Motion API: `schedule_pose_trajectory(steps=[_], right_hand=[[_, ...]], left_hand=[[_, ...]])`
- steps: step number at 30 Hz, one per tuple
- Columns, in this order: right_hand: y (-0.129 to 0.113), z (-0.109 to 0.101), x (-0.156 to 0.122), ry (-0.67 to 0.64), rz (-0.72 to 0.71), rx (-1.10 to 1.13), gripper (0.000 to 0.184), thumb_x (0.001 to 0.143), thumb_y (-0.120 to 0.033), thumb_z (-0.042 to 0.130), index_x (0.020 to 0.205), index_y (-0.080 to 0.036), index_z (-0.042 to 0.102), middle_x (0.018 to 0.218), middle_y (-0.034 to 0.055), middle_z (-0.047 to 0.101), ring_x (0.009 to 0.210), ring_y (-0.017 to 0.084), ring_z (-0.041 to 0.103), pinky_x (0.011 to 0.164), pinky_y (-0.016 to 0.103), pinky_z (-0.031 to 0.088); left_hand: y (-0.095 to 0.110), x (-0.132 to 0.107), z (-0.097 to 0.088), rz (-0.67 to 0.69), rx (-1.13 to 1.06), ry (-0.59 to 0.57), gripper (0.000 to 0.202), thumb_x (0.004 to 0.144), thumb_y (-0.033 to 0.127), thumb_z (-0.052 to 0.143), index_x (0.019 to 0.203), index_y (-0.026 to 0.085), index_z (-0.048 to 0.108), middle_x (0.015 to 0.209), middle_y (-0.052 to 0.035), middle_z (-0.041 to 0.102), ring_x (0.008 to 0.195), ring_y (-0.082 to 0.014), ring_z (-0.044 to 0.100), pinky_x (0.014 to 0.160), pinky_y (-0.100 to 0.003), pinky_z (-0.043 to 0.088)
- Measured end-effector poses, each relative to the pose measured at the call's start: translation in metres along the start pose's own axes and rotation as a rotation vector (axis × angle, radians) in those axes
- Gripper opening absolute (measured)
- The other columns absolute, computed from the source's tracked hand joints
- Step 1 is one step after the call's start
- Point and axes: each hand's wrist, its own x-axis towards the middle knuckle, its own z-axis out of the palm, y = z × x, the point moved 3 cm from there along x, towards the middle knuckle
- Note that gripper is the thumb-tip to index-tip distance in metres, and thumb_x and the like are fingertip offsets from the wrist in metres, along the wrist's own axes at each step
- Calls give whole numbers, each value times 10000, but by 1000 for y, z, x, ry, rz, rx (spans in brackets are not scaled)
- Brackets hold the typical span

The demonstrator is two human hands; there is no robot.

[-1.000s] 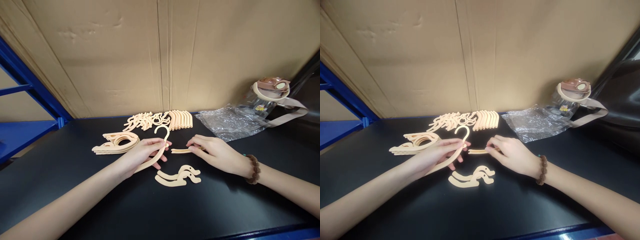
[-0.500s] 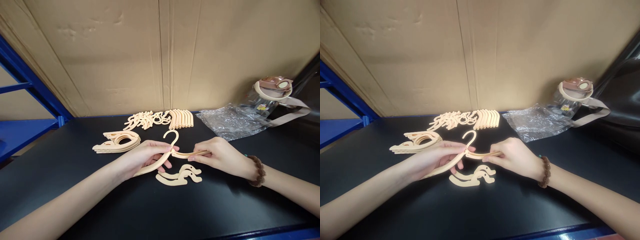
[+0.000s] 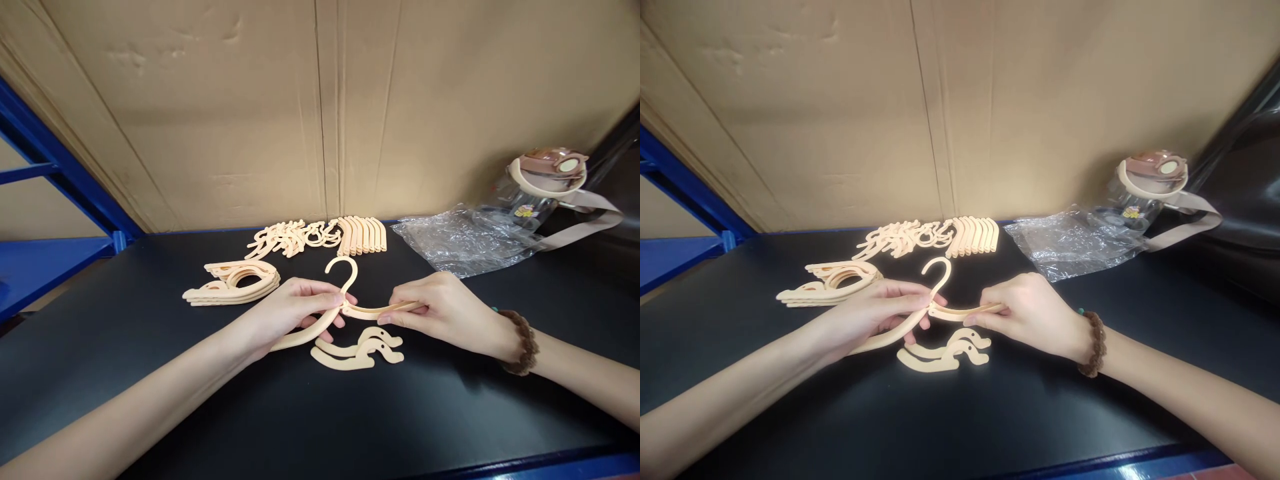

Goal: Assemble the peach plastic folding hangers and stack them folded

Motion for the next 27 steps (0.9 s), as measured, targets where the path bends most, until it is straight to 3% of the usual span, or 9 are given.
schedule_pose_trajectory(steps=[10, 18, 23, 27], right_hand=[[-1, 2, 0, -49, 119, 107, 518, 872, -578, 504, 554, -171, 545, 476, -51, 481, 443, 62, 323, 439, 239, 233], [4, 8, -1, -111, 302, 221, 550, 816, -641, 526, 560, -163, 616, 451, -54, 379, 464, 68, 264, 428, 227, 217], [7, 13, -1, -146, 360, 298, 526, 802, -626, 552, 563, -163, 624, 464, -56, 375, 471, 71, 277, 434, 231, 209], [11, 14, -1, -147, 379, 320, 489, 804, -579, 576, 546, -164, 609, 455, -59, 375, 467, 71, 284, 444, 237, 200]], left_hand=[[-3, 0, 1, 51, 37, 45, 218, 829, 339, 657, 943, 176, 744, 717, -28, 652, 701, -127, 601, 612, -203, 546], [-1, -3, 4, 39, 36, 132, 265, 816, 337, 663, 994, 158, 744, 667, -48, 676, 678, -160, 618, 599, -245, 528], [0, -2, 8, 76, 86, 195, 213, 831, 269, 611, 927, 138, 749, 582, -35, 659, 557, -138, 588, 543, -230, 477], [-2, 0, 10, 116, 160, 185, 236, 834, 295, 577, 793, 124, 736, 627, -48, 652, 598, -156, 598, 497, -222, 454]])
